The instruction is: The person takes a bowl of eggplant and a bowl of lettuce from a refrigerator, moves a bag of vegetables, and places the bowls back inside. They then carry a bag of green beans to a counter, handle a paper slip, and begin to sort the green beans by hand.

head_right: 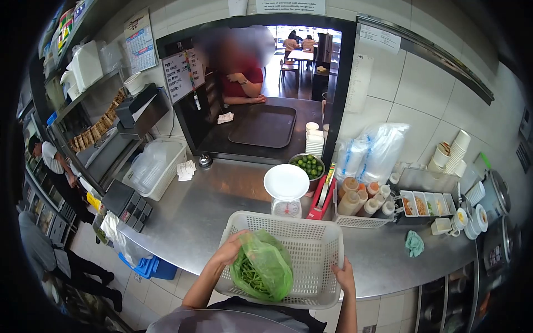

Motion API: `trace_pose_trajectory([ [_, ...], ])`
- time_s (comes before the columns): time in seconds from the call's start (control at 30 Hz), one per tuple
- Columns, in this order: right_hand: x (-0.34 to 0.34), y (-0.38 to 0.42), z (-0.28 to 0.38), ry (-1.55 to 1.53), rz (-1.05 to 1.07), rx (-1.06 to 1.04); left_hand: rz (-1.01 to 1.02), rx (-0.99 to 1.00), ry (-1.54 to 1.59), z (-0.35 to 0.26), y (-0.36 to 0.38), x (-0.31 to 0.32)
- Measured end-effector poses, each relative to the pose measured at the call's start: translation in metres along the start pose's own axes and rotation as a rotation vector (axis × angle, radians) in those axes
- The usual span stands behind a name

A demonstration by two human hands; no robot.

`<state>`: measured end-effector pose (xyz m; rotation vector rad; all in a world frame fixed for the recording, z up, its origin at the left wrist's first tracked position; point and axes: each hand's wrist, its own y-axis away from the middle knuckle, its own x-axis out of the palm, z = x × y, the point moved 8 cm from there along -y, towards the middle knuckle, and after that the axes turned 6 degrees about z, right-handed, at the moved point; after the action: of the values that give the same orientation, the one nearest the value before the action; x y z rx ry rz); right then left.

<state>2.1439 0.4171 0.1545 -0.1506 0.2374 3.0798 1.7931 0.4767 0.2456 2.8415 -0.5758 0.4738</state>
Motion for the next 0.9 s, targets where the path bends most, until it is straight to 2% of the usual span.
trace_pose_trajectory([
  [0.07,-0.001,0.002,0.006,0.035,0.0,0.01,0.189,-0.015,-0.097,-0.016,-0.008,0.02],
  [0.17,0.0,0.005,0.01,0.007,-0.01,0.063,0.339,-0.159,-0.222,-0.027,-0.02,0.021],
  [0.27,-0.004,0.002,-0.001,0.015,-0.014,0.053,0.257,-0.242,-0.462,0.008,-0.072,-0.036],
  [0.37,-0.001,0.005,0.004,-0.022,-0.022,0.05,-0.118,0.034,-0.457,0.058,-0.113,-0.099],
  [0.47,-0.005,0.004,0.006,0.179,-0.041,0.062,-0.084,0.255,-0.754,0.058,-0.113,-0.081],
  [0.5,-0.007,0.009,0.018,0.514,-0.17,0.095,0.079,0.143,-0.724,0.037,-0.098,-0.055],
  [0.57,0.008,0.025,0.065,1.191,-0.427,0.15,0.079,0.243,-0.924,0.015,-0.072,-0.045],
  [0.6,0.021,0.026,0.086,1.187,-0.429,0.04,0.081,0.297,-1.027,0.003,-0.059,-0.041],
  [0.67,0.044,0.024,0.124,1.172,-0.434,-0.184,-0.192,0.45,-1.373,-0.038,-0.013,-0.034],
  [0.77,0.085,-0.015,0.106,0.838,-0.033,-0.345,-0.544,0.211,-1.52,-0.056,0.035,-0.045],
  [0.83,0.118,-0.04,0.086,0.585,0.207,-0.243,-0.403,-0.109,-1.523,-0.034,0.038,-0.061],
  [0.87,0.13,-0.049,0.075,0.554,0.254,-0.202,-0.333,-0.267,-1.513,-0.021,0.041,-0.067],
  [0.9,0.142,-0.055,0.063,0.522,0.303,-0.159,-0.319,-0.226,-1.525,-0.016,0.041,-0.066],
])
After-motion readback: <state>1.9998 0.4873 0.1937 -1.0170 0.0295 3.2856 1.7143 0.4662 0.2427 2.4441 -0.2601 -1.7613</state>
